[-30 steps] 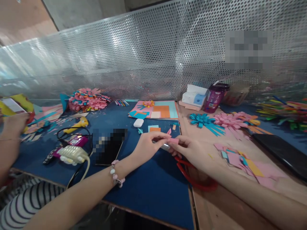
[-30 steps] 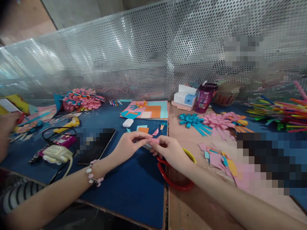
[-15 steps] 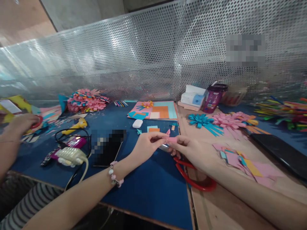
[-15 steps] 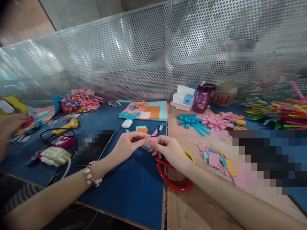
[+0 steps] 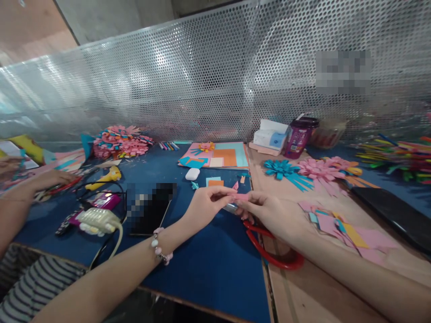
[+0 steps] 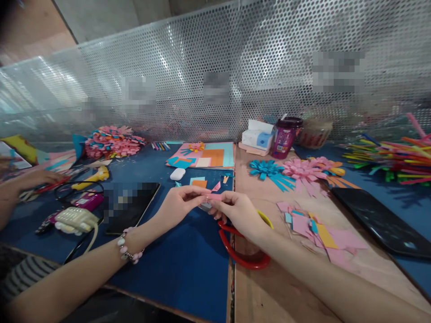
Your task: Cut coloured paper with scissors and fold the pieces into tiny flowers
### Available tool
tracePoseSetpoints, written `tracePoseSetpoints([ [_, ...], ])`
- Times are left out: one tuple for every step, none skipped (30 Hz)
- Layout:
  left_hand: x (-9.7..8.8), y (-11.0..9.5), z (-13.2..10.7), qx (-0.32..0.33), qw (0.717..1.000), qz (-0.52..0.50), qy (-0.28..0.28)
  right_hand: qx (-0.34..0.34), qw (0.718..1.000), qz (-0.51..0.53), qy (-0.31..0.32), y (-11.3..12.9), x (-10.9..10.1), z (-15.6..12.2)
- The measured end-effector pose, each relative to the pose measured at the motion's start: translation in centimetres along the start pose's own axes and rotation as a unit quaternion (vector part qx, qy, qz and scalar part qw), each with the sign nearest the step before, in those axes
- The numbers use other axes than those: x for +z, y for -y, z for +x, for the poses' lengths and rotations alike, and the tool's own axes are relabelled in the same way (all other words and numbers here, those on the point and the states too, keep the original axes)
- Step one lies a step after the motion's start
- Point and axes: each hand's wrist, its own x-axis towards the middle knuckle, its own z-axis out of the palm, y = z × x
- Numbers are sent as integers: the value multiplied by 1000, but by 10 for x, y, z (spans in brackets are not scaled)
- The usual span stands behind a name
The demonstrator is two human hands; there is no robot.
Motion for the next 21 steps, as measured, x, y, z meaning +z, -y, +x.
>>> tracePoseSetpoints([
  [0, 0, 0, 1, 1000, -1, 0, -2, 1000, 5, 3, -1, 0, 0],
  [0, 0, 0, 1, 1000, 0, 1, -3, 1000, 8, 5, -1, 0, 0],
  [0, 0, 0, 2, 1000, 1, 1, -3, 1000, 10, 9, -3, 0, 1],
  [0, -1, 0, 2, 1000, 4, 1, -3, 1000, 11, 12, -4, 0, 1],
  [0, -1, 0, 2, 1000, 6, 0, -4, 1000, 13, 13, -5, -1, 2],
  [-1, -1, 0, 2, 1000, 9, 1, -5, 1000, 13, 14, -7, -1, 2],
  [-1, -1, 0, 2, 1000, 11, 1, -8, 1000, 14, 15, -8, -1, 3],
  [-1, -1, 0, 2, 1000, 14, 1, -11, 1000, 16, 17, -10, -1, 4],
  [-1, -1, 0, 2, 1000, 16, 2, -15, 1000, 18, 18, -11, -2, 4],
  [-1, -1, 0, 2, 1000, 18, 2, -18, 999, 19, 19, -11, -2, 5],
  [-1, -1, 0, 1, 1000, 20, 1, -19, 999, 18, 20, -12, -2, 6],
  [-1, 0, 0, 1, 1000, 22, 1, -18, 999, 16, 21, -12, -2, 6],
  [-1, 0, 0, 2, 1000, 23, 0, -16, 1000, 13, 22, -11, -3, 6],
  [-1, 0, 0, 2, 1000, 23, 1, -12, 1000, 10, 21, -11, -3, 6],
  [-1, 0, -1, 3, 1000, 23, 1, -8, 1000, 8, 20, -10, -3, 6],
  [-1, 0, -1, 4, 1000, 22, 2, -5, 1000, 7, 19, -10, -2, 6],
  [-1, 1, -1, 3, 1000, 19, 3, -4, 1000, 7, 18, -10, -2, 6],
  [-1, 1, -1, 3, 1000, 16, 4, -5, 1000, 8, 18, -10, -2, 5],
  [-1, 1, -1, 2, 1000, 14, 4, -7, 1000, 9, 17, -9, -2, 5],
  [-1, 1, -1, 3, 1000, 12, 4, -10, 1000, 8, 17, -9, -1, 4],
  [-1, 1, -1, 5, 1000, 11, 3, -12, 1000, 9, 16, -9, -1, 4],
])
